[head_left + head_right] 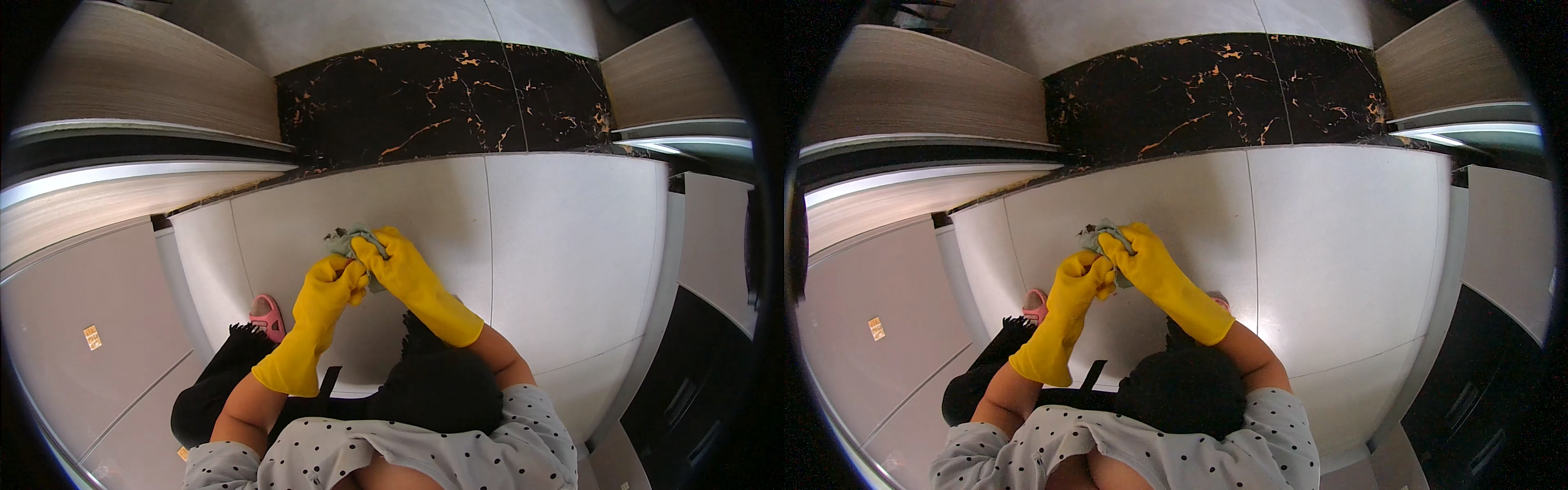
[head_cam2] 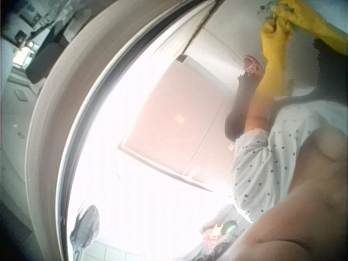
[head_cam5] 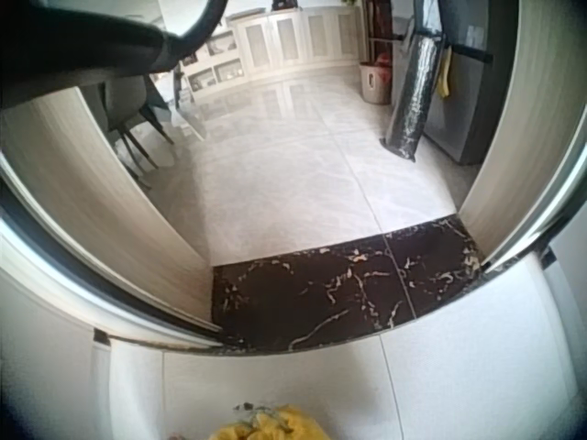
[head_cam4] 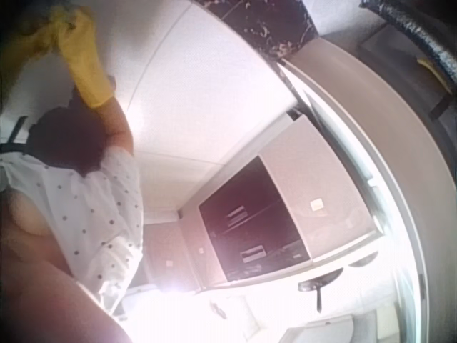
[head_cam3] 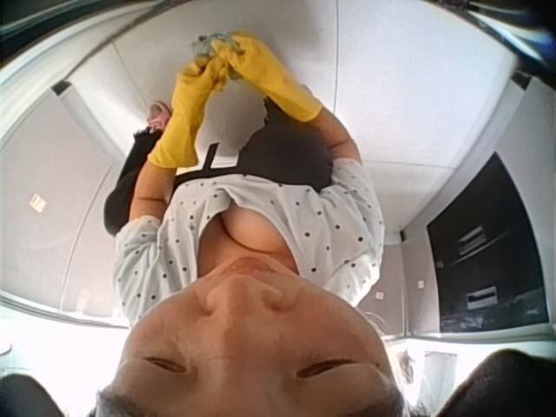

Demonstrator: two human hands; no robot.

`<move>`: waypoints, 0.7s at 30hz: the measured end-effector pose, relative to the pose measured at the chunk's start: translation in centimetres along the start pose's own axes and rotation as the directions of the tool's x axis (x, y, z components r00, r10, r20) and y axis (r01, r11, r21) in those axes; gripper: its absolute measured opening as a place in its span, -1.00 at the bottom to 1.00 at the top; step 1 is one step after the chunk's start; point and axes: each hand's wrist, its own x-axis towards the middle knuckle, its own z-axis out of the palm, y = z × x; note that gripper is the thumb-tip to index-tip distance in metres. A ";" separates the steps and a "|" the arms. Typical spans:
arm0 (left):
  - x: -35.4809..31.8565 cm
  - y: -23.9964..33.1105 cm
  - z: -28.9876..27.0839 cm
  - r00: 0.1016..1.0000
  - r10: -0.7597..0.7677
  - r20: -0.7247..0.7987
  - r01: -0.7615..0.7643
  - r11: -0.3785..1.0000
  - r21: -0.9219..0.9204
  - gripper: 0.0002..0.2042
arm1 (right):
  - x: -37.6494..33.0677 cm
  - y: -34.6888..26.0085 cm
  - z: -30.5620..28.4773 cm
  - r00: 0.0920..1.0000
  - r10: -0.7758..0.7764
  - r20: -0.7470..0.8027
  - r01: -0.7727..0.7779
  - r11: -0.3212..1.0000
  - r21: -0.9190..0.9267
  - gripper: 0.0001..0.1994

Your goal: The person sits on the floor and uses a scraper to remove debris from the tile surface and grout lines. They then wipe the area with a cloth to collect the loosened dirt and debris.

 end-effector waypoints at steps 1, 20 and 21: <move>-0.3 -0.2 0.4 0.999 0.008 -0.048 -0.009 0.999 -0.035 -0.80 | 0.0 -0.2 0.1 0.998 0.040 -0.043 -0.038 0.998 0.041 -0.57; -1.3 2.3 1.0 0.997 -0.078 0.006 0.078 0.996 0.032 -0.78 | 1.6 2.6 -3.1 0.899 0.393 -0.192 -0.366 0.916 0.163 -0.51; -1.3 2.6 1.1 0.997 -0.076 0.005 0.076 0.997 0.021 -0.78 | 1.7 3.1 -4.1 0.912 0.371 -0.175 -0.306 0.899 0.314 -0.53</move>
